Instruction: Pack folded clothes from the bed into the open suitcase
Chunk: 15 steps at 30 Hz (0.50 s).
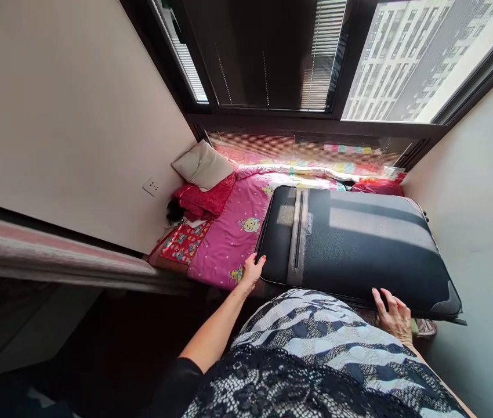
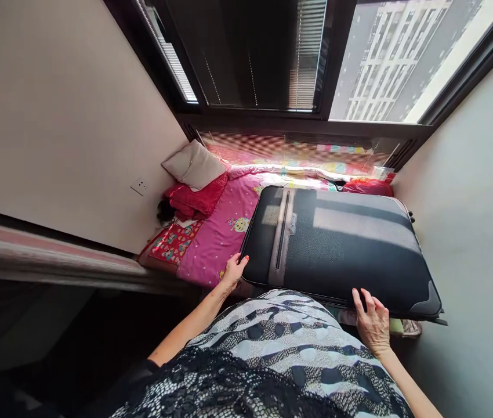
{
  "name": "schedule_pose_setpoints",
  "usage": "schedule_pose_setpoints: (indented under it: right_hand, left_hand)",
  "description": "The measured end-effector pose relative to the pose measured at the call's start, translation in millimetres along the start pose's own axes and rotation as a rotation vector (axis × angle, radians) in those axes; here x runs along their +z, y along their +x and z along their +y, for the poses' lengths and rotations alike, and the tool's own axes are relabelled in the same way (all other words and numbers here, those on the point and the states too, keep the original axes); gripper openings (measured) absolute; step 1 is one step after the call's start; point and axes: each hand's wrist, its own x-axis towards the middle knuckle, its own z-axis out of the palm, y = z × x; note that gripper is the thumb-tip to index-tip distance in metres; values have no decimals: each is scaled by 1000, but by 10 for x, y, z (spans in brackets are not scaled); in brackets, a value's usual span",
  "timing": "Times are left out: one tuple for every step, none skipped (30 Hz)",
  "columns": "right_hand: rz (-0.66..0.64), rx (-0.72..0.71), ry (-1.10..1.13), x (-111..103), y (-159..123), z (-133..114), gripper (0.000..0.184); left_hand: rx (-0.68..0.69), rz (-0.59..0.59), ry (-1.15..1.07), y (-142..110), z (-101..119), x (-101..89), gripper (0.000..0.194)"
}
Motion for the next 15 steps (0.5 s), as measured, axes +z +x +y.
schedule_pose_setpoints:
  right_hand:
    - [-12, 9, -11, 12, -33, -6, 94]
    - [-23, 20, -18, 21, -52, -20, 90]
    - [-32, 32, -22, 30, -58, -40, 85]
    - [-39, 41, -26, 39, -54, -65, 81]
    - [-42, 44, -30, 49, -45, -92, 77]
    - [-40, 40, -32, 57, -33, -119, 74]
    - [-34, 35, -31, 61, -20, -144, 71]
    - [-28, 29, -25, 60, -6, -166, 68]
    - [-24, 25, -13, 48, 7, -186, 65]
    - [-22, 21, 7, 24, 22, -201, 62]
    - [-28, 13, 35, -14, 40, -211, 60]
    - [-44, -1, 71, -67, 64, -212, 57]
    - [-68, -17, 111, -134, 96, -200, 56]
    - [-94, -27, 149, -211, 138, -171, 55]
    - [-115, -19, 175, -294, 193, -121, 55]
  left_hand:
    - [2, 14, 103, 0, -27, -8, 45]
    - [8, 20, 195, 9, -44, -16, 39]
    - [20, 20, 274, 22, -55, -25, 33]
    - [37, 17, 339, 36, -64, -33, 28]
    - [59, 16, 395, 46, -75, -41, 25]
    - [89, 22, 447, 53, -90, -51, 24]
    - [129, 38, 497, 56, -110, -64, 23]
    - [176, 59, 544, 57, -132, -81, 21]
    - [220, 82, 582, 59, -154, -101, 20]
    - [251, 101, 605, 63, -173, -121, 19]
    - [268, 117, 609, 71, -186, -139, 21]
    - [271, 129, 597, 85, -192, -151, 25]
    - [265, 137, 573, 104, -192, -155, 31]
    - [256, 142, 543, 129, -186, -148, 38]
    - [248, 141, 514, 157, -177, -131, 45]
